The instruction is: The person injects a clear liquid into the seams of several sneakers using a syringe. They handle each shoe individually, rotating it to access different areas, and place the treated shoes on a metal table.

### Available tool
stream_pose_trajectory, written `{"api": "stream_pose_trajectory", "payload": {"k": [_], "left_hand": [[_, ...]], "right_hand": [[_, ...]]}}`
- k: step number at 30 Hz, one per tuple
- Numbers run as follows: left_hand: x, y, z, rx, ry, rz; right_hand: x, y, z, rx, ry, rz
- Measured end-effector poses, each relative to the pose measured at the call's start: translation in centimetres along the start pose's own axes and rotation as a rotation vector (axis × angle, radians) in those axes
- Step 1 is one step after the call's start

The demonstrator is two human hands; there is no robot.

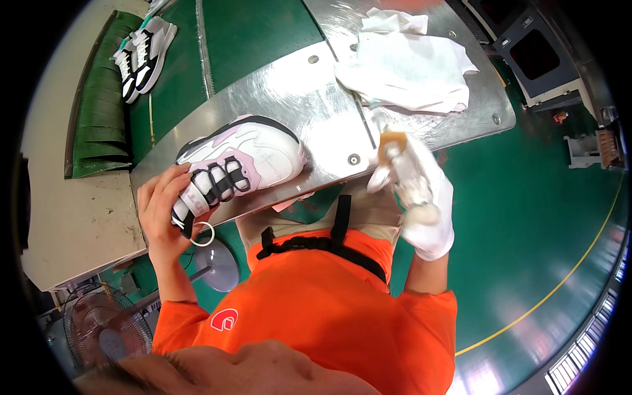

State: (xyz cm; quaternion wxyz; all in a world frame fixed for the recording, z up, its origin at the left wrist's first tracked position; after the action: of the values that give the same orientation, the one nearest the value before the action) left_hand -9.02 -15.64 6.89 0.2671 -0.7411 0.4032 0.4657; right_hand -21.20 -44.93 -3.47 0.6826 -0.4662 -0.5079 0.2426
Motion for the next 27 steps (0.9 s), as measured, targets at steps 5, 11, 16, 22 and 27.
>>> {"api": "stream_pose_trajectory", "payload": {"k": [5,11,16,22,27], "left_hand": [[0.1,0.0,-0.2,-0.011,-0.015,0.003],[0.0,0.2,-0.7,-0.016,-0.029,0.018],[0.2,0.2,-0.6,-0.017,-0.017,0.003],[0.2,0.0,-0.3,-0.017,-0.020,-0.011],[0.2,0.0,-0.2,-0.009,-0.006,-0.007]], "right_hand": [[0.8,1.5,1.4,0.173,-0.246,-0.135],[2.0,1.5,1.3,0.334,-0.231,-0.121],[2.2,1.9,0.6,0.227,-0.328,-0.145],[2.3,2.0,0.5,0.191,-0.331,-0.126],[2.9,0.8,0.9,0.136,-0.249,-0.036]]}}
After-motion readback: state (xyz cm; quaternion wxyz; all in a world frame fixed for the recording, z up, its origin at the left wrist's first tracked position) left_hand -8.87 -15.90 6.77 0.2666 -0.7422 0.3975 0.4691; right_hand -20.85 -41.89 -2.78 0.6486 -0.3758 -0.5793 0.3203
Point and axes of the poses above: each hand's wrist, its own z-axis away from the middle knuckle, its own x-axis out of the palm, y = z × x, the point moved 6 cm from there along -z, towards the middle knuckle, and after that the axes turned 1 degree about x, right-handed, at the moved point
